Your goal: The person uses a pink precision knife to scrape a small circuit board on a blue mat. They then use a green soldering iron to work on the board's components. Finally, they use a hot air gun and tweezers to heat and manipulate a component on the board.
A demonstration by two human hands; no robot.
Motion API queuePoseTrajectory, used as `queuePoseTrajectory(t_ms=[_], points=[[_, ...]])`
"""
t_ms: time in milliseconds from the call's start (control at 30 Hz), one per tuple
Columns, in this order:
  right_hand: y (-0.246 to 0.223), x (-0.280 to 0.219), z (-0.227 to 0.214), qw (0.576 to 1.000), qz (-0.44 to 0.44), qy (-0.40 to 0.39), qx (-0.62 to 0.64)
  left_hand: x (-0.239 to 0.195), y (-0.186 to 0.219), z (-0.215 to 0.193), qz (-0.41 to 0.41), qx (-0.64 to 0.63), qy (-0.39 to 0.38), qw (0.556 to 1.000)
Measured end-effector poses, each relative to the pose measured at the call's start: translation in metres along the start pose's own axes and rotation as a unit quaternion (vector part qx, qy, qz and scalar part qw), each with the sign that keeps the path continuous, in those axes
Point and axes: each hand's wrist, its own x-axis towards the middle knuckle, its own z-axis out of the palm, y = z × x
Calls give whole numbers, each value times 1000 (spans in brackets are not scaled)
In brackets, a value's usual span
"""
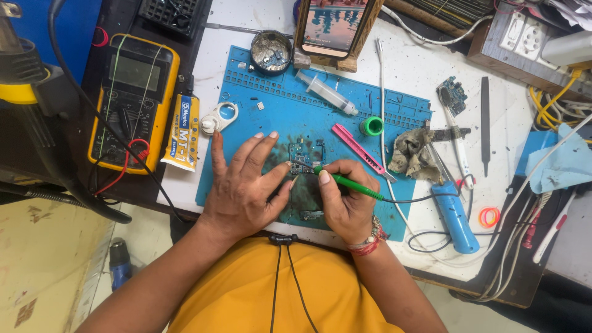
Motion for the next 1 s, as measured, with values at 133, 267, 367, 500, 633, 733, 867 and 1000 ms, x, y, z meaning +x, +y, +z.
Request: queuePoseTrajectory(t_ms=[133, 267, 367, 500, 633, 733, 867, 1000], points=[[1, 0, 0, 1000, -2, 4, 1, 0, 0, 2, -5, 2, -4, 1000], [1, -1, 0, 1000, -1, 9, 1, 0, 0, 2, -1, 4, -3, 1000], [1, 0, 0, 1000, 8, -1, 5, 0, 0, 1, -2, 3, -2, 1000], [1, 0, 0, 1000, 1, 0, 2, 0, 1, 1, -5, 2, -3, 1000], [0, 0, 0, 1000, -4, 0, 0, 0, 0, 1, -3, 4, -3, 1000], [0, 0, -1, 1000, -1, -2, -8, 0, 0, 1, -2, 6, -1, 1000], [0, 0, -1, 1000, -2, 5, -7, 0, 0, 1, -2, 5, -1, 1000], [0, 0, 0, 1000, -1, 7, -6, 0, 1, 1, -2, 6, 0, 1000]])
